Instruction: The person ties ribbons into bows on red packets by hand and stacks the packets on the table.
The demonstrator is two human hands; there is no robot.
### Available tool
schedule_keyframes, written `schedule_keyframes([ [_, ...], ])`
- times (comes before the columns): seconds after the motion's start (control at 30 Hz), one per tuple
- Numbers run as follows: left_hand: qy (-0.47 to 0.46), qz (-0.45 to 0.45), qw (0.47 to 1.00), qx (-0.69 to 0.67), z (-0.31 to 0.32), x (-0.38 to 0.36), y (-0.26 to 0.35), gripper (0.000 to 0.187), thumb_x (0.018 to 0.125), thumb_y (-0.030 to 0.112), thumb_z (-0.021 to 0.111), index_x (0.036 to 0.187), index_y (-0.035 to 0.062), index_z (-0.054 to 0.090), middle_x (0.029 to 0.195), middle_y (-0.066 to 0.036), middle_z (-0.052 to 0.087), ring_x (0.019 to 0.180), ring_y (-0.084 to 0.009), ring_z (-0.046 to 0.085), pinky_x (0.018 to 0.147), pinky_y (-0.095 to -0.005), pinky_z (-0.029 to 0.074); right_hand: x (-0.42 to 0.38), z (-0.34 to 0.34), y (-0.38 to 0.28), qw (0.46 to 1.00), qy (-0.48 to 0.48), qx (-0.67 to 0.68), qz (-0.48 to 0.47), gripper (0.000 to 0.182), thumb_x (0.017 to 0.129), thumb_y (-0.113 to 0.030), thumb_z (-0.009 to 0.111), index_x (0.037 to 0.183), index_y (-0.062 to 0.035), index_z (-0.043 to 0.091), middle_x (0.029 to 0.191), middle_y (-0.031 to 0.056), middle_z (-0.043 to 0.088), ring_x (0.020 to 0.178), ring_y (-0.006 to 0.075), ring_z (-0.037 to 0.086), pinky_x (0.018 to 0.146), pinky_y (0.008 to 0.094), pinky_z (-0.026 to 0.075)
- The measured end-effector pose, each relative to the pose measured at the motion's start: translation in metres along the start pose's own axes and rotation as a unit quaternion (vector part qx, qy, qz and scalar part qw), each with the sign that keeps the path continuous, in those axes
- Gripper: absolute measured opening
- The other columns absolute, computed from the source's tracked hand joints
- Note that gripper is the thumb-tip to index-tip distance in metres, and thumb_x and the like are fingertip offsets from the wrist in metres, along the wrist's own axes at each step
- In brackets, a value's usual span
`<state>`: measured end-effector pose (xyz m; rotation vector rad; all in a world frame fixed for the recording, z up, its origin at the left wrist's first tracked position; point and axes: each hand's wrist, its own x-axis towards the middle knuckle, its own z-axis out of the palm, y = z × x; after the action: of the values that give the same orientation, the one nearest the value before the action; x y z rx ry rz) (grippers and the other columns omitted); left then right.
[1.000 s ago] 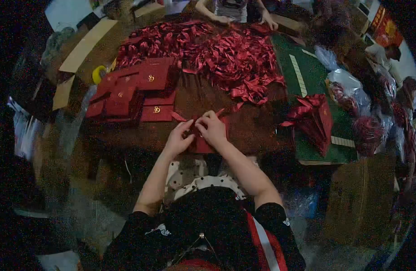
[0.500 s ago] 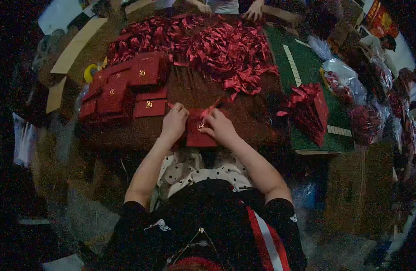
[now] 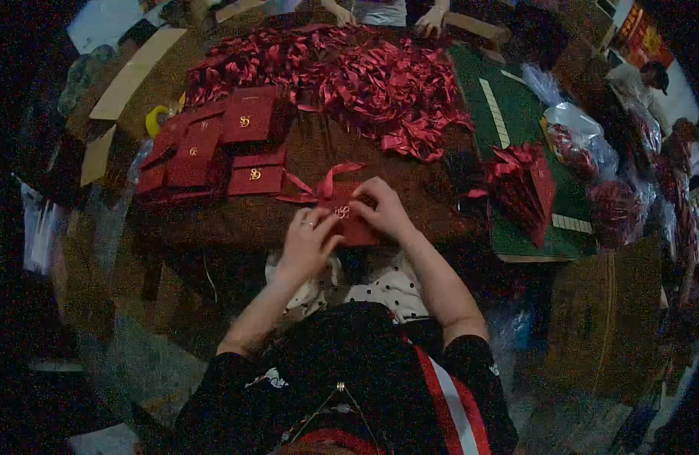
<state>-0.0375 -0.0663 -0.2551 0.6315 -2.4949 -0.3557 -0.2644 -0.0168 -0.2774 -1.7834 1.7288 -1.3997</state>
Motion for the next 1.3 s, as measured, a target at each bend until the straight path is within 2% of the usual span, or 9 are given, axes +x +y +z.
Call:
schedule_keyframes([
  [0.07, -0.017, -0.014, 1.000, -0.002, 0.019, -0.008, -0.001, 0.037, 0.085, 0.027, 0.074, 0.114, 0.0061, 0.065, 0.119, -0.013, 0.058, 0.113, -0.0354, 0.052, 0.093, -0.0474, 0.047, 0.014, -0.011, -0.006, 0.991, 0.079, -0.055, 0.095, 0.020, 0.083, -0.013, 0.076, 0.098, -0.0048, 0.067, 0.093, 0.0105, 0.065, 0.089, 0.0215, 0.064, 0.079, 0.0327, 0.052],
  [0.1, -0.012, -0.024, 1.000, -0.004, 0.021, -0.010, 0.000, 0.037, 0.085, 0.027, 0.073, 0.113, 0.0054, 0.065, 0.119, -0.013, 0.058, 0.113, -0.0353, 0.053, 0.093, -0.0476, 0.047, 0.023, -0.016, 0.005, 0.986, 0.100, -0.101, 0.092, 0.027, 0.089, -0.023, 0.072, 0.110, -0.0064, 0.066, 0.100, 0.0114, 0.065, 0.086, 0.0306, 0.067, 0.079, 0.0383, 0.053],
  [0.23, -0.025, -0.030, 0.999, 0.001, 0.018, -0.010, 0.002, 0.034, 0.086, 0.025, 0.073, 0.114, 0.0062, 0.066, 0.120, -0.013, 0.057, 0.114, -0.0349, 0.054, 0.093, -0.0481, 0.047, 0.056, -0.016, 0.040, 0.950, 0.031, -0.302, 0.079, 0.036, 0.089, -0.031, 0.071, 0.121, -0.0153, 0.063, 0.109, 0.0106, 0.062, 0.097, 0.0311, 0.065, 0.085, 0.0451, 0.052],
  [0.33, -0.035, -0.033, 0.999, 0.006, 0.016, -0.010, -0.004, 0.037, 0.085, 0.025, 0.074, 0.116, 0.0082, 0.065, 0.122, -0.011, 0.058, 0.116, -0.0336, 0.053, 0.094, -0.0481, 0.047, 0.063, -0.020, 0.043, 0.941, -0.061, -0.301, 0.142, 0.027, 0.089, -0.031, 0.071, 0.110, -0.0146, 0.071, 0.108, 0.0075, 0.062, 0.097, 0.0296, 0.064, 0.084, 0.0438, 0.052],
  [0.5, -0.043, -0.018, 0.999, 0.019, 0.017, 0.001, -0.019, 0.032, 0.082, 0.023, 0.075, 0.111, 0.0101, 0.071, 0.124, -0.007, 0.063, 0.116, -0.0335, 0.052, 0.094, -0.0462, 0.048, 0.043, -0.032, 0.045, 0.977, 0.153, 0.016, 0.148, 0.025, 0.089, -0.029, 0.074, 0.101, -0.0070, 0.073, 0.098, 0.0062, 0.072, 0.089, 0.0170, 0.066, 0.080, 0.0350, 0.051],
  [0.63, -0.038, -0.095, 0.995, -0.016, 0.016, 0.001, -0.006, 0.037, 0.079, 0.017, 0.077, 0.114, 0.0106, 0.069, 0.128, -0.014, 0.052, 0.110, -0.0368, 0.051, 0.090, -0.0460, 0.049, 0.023, -0.022, 0.022, 0.885, 0.247, 0.336, 0.207, 0.022, 0.094, -0.019, 0.071, 0.109, -0.0029, 0.068, 0.095, 0.0007, 0.067, 0.083, 0.0080, 0.060, 0.069, 0.0252, 0.047],
  [0.77, 0.028, -0.151, 0.987, -0.040, 0.019, -0.004, -0.004, 0.049, 0.075, 0.021, 0.081, 0.119, 0.0061, 0.064, 0.117, -0.018, 0.051, 0.107, -0.0388, 0.052, 0.090, -0.0463, 0.047, 0.017, -0.012, 0.007, 0.806, 0.277, 0.498, 0.163, 0.020, 0.098, -0.020, 0.065, 0.113, -0.0058, 0.064, 0.093, -0.0010, 0.063, 0.078, 0.0079, 0.057, 0.061, 0.0263, 0.045],
  [1.07, 0.022, -0.193, 0.980, -0.029, 0.017, -0.006, -0.002, 0.063, 0.075, 0.027, 0.081, 0.126, 0.0051, 0.052, 0.115, -0.019, 0.052, 0.106, -0.0387, 0.052, 0.090, -0.0467, 0.046, 0.010, -0.024, -0.006, 0.701, 0.181, 0.665, 0.185, 0.021, 0.099, -0.023, 0.060, 0.117, -0.0129, 0.059, 0.102, -0.0025, 0.062, 0.079, 0.0069, 0.052, 0.061, 0.0244, 0.041],
  [1.3, 0.006, -0.218, 0.976, -0.002, 0.020, -0.005, -0.005, 0.066, 0.077, 0.037, 0.081, 0.126, 0.0021, 0.053, 0.114, -0.019, 0.055, 0.108, -0.0397, 0.054, 0.093, -0.0477, 0.045, 0.000, -0.018, -0.023, 0.799, 0.166, 0.533, 0.223, 0.021, 0.102, -0.019, 0.056, 0.120, -0.0089, 0.060, 0.109, 0.0001, 0.064, 0.088, 0.0083, 0.059, 0.066, 0.0245, 0.047],
])
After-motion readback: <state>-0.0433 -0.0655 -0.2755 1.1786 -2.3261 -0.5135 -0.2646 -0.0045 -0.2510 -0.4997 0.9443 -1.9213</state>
